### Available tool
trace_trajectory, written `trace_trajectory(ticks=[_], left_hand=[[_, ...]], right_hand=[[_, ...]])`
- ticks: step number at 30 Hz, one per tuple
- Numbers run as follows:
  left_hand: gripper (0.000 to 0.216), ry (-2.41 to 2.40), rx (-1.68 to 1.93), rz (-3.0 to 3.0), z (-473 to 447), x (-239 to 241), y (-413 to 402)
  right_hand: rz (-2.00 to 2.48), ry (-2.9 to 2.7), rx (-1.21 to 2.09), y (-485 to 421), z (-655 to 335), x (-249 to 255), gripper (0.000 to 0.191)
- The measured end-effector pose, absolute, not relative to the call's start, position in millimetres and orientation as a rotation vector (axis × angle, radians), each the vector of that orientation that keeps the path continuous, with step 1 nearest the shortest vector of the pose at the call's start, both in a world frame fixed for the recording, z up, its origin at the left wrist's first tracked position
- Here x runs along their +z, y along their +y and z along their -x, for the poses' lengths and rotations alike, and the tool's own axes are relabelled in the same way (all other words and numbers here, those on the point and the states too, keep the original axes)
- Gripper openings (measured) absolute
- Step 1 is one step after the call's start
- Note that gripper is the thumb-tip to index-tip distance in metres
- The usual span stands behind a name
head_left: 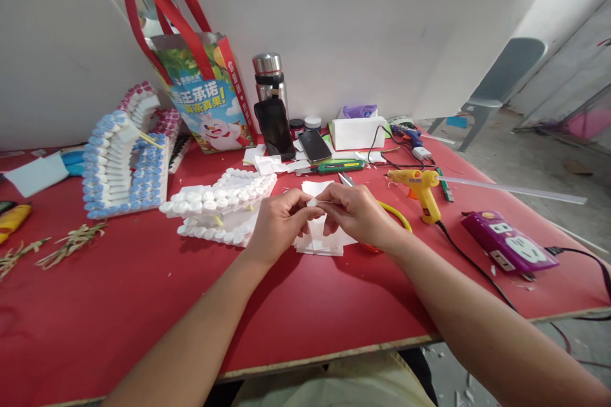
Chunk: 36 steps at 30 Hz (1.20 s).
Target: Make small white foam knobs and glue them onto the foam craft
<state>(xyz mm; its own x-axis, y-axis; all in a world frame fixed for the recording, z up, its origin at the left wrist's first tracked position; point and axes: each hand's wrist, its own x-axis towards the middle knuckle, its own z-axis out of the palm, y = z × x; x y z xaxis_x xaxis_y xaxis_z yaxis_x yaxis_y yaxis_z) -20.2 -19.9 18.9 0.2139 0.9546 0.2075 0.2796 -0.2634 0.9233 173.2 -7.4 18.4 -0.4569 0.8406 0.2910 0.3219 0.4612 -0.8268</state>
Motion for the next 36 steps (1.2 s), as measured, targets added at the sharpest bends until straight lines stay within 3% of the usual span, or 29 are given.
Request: trace_trajectory(ticks=[11,16,21,28,36], left_hand=[[0.029,1.053,1.056,-1.650,20,15,-15],[0.027,1.057,1.088,-1.575,22,18,-11],[0.027,1.080,1.061,-1.643,23,17,-8],[0.025,1.127,1.051,-1.809,22,19,-11],[0.026,1.132,1.045,-1.800,23,18,-10]], right_hand=[[1.100,-1.855,0.915,-5,-166,18,0.016],[1.028,-1.385,1.491,1,-169,24,0.040],[1.029,-1.080,1.860,8,-171,20,0.032],[0.944,-1.062,1.956,4,-171,24,0.022],[0.946,-1.124,1.871,5,-175,22,0.032]])
